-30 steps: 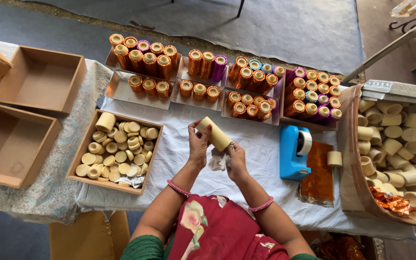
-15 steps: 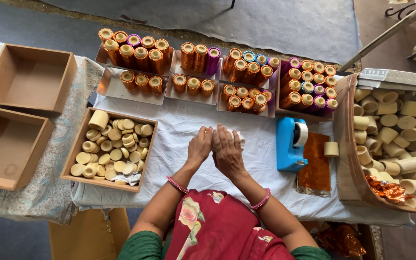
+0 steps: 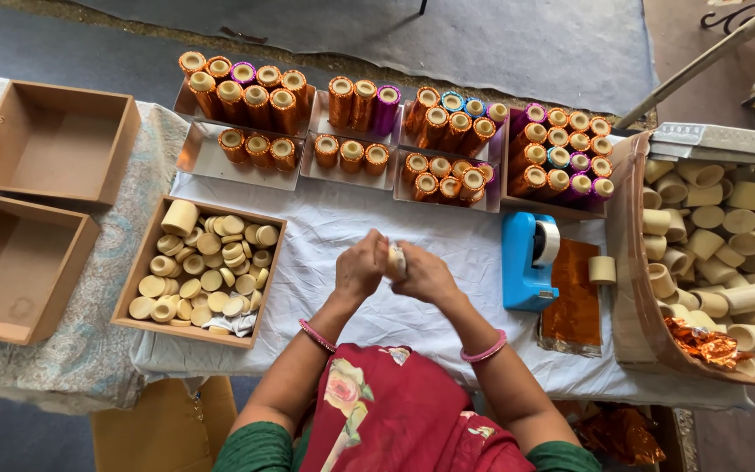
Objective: The person uses a white cloth to wipe and polish a wooden cylinder by hand. The person handles several wooden cylinders, picking them up, wiping them thoroughly, and placing them back onto a tray.
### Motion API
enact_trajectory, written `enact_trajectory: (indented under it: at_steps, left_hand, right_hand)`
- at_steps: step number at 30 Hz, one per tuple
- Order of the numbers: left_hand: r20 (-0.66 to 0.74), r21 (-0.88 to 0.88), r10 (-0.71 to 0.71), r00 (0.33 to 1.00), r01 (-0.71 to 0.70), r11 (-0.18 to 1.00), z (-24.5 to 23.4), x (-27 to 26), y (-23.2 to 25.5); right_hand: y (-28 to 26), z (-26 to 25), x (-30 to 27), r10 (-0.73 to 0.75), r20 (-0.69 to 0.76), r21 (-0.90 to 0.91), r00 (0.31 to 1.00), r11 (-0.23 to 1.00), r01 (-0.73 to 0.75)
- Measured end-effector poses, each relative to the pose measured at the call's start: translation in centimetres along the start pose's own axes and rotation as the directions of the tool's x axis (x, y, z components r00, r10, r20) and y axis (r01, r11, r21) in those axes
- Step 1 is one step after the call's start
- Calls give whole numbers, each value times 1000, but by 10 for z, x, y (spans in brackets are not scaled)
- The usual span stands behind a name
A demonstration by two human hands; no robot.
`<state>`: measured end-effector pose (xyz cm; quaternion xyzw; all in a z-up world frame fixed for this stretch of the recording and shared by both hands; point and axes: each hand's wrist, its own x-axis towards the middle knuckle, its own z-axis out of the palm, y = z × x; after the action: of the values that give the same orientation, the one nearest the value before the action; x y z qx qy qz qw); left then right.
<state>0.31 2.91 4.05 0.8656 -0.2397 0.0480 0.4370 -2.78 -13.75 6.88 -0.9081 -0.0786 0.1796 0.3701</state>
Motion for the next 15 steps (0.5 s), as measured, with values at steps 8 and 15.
enact_trajectory:
  at_steps: [8, 15]
  left_hand:
    - [14, -709, -497, 868, 359, 607, 72, -8, -79]
    - [-3, 52, -310, 951, 309, 949, -15, 0, 18]
  right_hand:
    - [-47, 39, -19, -685, -485, -855, 544, 503, -129]
    - [18, 34, 11, -84, -391, -167, 917, 986, 19]
